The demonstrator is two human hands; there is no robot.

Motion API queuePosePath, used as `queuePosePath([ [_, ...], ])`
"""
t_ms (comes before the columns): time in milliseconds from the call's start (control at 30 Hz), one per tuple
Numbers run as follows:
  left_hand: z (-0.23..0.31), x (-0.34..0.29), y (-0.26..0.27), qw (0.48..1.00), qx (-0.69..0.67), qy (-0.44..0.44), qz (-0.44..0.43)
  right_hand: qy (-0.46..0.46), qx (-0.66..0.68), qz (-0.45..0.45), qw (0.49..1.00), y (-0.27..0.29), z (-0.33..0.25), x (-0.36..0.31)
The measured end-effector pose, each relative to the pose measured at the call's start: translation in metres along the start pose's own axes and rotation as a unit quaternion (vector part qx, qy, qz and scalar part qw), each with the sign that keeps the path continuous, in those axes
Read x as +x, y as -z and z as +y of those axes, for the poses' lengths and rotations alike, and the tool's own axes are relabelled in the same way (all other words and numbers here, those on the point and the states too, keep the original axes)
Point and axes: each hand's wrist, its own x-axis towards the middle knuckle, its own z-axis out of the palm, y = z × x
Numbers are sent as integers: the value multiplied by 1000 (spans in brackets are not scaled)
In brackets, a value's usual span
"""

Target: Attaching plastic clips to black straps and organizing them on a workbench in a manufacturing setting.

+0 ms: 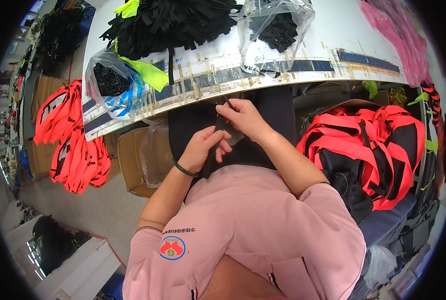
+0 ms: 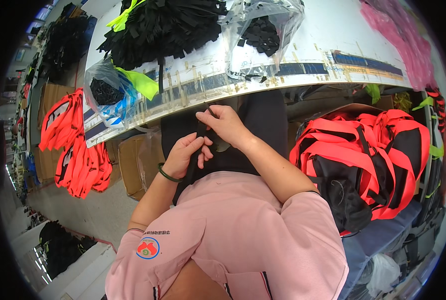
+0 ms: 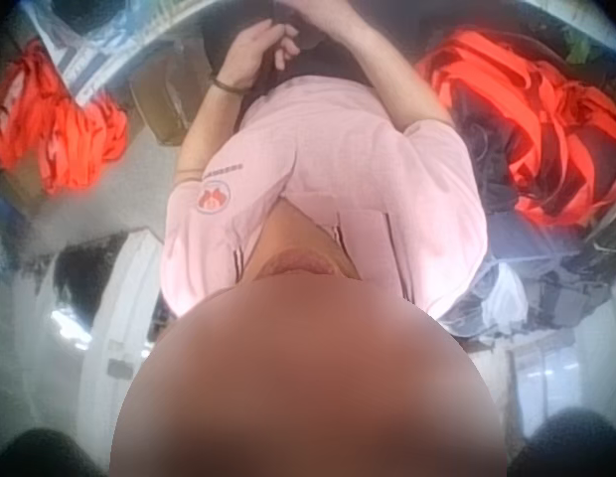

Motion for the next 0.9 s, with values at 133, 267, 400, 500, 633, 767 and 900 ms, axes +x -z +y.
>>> queuePosePath([
  [133, 0, 0, 1, 1000, 14, 2, 6, -8, 1, 1, 1000, 0, -2, -1],
  [267, 1, -3, -1, 1000, -18, 0, -4, -11, -3, 5, 1000, 2, 0, 2],
  [400, 3, -2, -3, 999, -39, -4, -30, -16, 15, 11, 1000, 5, -1, 5],
  [500, 6, -1, -3, 997, -39, -5, -67, -25, 14, 18, 999, 6, -3, 4],
  [633, 7, 0, -4, 996, -46, -3, -73, -30, 13, 23, 999, 6, -6, 3],
  [767, 5, 0, -3, 996, -46, -2, -72, -58, 8, 15, 998, 8, -10, 1],
  [900, 3, -1, -4, 994, -78, -21, -72, -56, 24, 11, 998, 8, -8, 1],
])
